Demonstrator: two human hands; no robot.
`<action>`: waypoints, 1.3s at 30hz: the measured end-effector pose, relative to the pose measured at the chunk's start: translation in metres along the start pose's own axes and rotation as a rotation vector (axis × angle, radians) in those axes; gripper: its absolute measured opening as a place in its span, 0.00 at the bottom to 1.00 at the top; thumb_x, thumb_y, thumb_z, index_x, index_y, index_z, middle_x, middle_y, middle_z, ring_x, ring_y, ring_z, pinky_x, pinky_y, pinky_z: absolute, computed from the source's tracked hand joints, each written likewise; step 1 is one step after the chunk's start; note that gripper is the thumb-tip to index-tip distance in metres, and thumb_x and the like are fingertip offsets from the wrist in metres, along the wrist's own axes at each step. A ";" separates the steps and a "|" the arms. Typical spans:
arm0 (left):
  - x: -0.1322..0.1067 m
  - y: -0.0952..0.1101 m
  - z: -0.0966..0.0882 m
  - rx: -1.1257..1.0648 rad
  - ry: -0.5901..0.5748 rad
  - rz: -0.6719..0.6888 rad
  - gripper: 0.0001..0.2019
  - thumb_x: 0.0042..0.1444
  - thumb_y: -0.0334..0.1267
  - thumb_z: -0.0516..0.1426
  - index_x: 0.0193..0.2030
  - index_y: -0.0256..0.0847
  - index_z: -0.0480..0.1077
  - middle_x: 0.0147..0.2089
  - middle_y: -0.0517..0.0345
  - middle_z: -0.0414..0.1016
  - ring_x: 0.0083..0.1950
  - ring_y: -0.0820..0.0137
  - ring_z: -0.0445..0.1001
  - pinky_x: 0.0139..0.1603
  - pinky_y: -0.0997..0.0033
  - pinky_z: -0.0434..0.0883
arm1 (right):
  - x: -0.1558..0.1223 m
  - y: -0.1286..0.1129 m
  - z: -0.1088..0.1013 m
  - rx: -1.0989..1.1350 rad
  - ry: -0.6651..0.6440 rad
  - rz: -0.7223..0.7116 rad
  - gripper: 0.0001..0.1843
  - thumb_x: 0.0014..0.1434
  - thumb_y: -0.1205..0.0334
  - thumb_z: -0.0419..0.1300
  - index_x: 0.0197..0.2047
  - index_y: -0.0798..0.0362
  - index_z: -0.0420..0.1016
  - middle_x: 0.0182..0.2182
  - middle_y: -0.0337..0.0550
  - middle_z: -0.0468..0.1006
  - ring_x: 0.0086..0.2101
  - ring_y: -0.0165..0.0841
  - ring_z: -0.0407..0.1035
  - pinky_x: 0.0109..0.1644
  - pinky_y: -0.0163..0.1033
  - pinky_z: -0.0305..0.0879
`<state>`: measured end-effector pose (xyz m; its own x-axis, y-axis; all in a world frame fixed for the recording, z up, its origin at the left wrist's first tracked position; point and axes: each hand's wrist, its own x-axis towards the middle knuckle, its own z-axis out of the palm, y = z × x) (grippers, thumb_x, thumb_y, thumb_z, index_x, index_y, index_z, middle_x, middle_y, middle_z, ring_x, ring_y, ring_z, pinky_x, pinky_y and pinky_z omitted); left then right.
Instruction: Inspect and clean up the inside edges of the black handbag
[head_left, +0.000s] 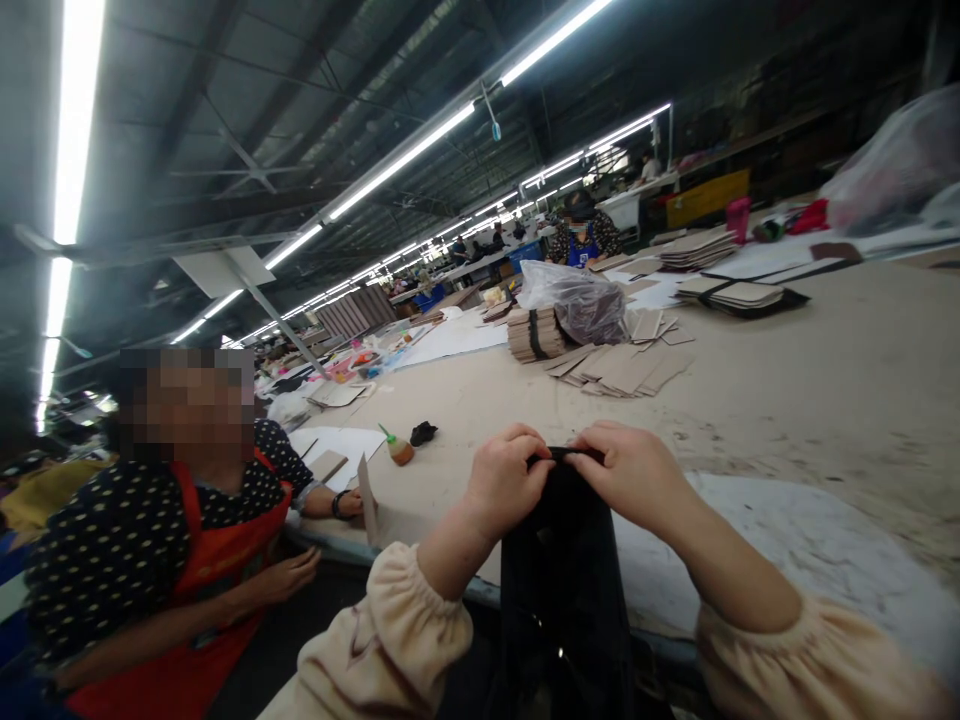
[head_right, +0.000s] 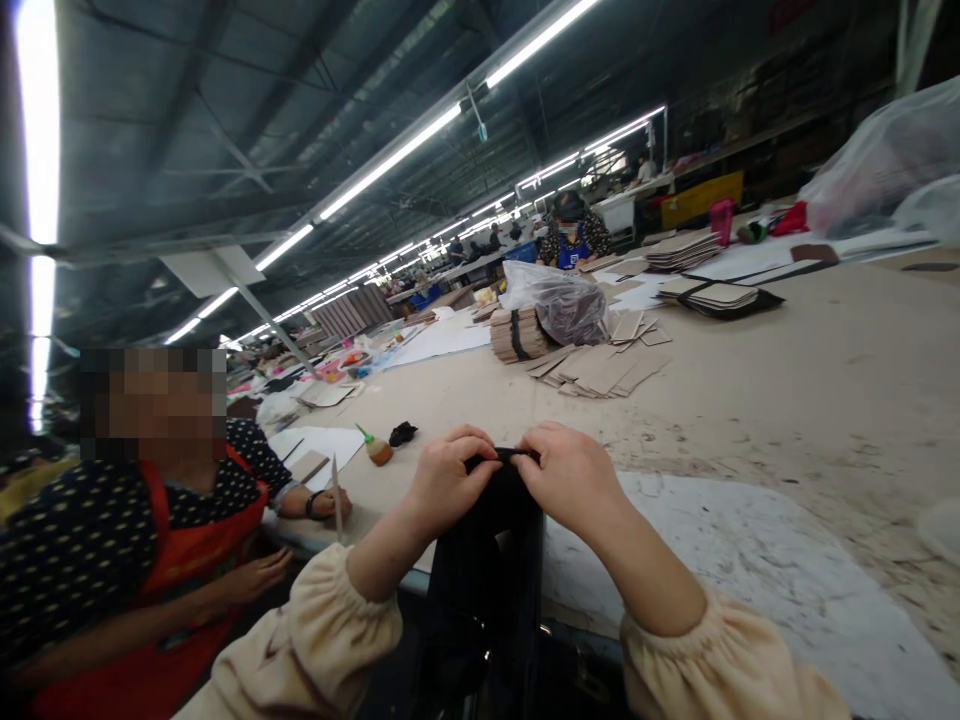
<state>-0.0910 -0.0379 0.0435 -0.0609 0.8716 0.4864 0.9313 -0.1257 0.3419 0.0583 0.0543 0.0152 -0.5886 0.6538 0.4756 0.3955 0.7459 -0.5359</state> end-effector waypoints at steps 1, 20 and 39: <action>0.000 0.000 0.001 -0.033 -0.001 0.011 0.04 0.49 0.28 0.59 0.30 0.40 0.72 0.37 0.59 0.73 0.39 0.71 0.72 0.45 0.71 0.69 | 0.000 0.002 0.001 -0.003 0.003 -0.001 0.08 0.55 0.60 0.57 0.28 0.50 0.75 0.27 0.38 0.73 0.30 0.31 0.66 0.33 0.35 0.55; 0.003 0.004 -0.001 -0.114 0.003 -0.030 0.05 0.47 0.26 0.60 0.28 0.39 0.73 0.37 0.58 0.74 0.39 0.72 0.73 0.45 0.71 0.70 | 0.000 -0.004 -0.002 -0.016 -0.024 0.008 0.07 0.56 0.61 0.57 0.29 0.50 0.75 0.28 0.38 0.73 0.32 0.31 0.66 0.35 0.35 0.56; 0.001 -0.001 -0.005 0.009 -0.026 0.002 0.03 0.50 0.30 0.59 0.28 0.40 0.74 0.38 0.57 0.74 0.41 0.70 0.72 0.46 0.69 0.70 | -0.002 -0.010 -0.004 -0.038 -0.042 0.026 0.08 0.57 0.61 0.56 0.30 0.49 0.76 0.29 0.38 0.73 0.32 0.31 0.67 0.35 0.35 0.56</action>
<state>-0.0935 -0.0396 0.0479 -0.0497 0.8833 0.4662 0.9345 -0.1236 0.3338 0.0583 0.0465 0.0227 -0.6065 0.6677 0.4317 0.4373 0.7335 -0.5203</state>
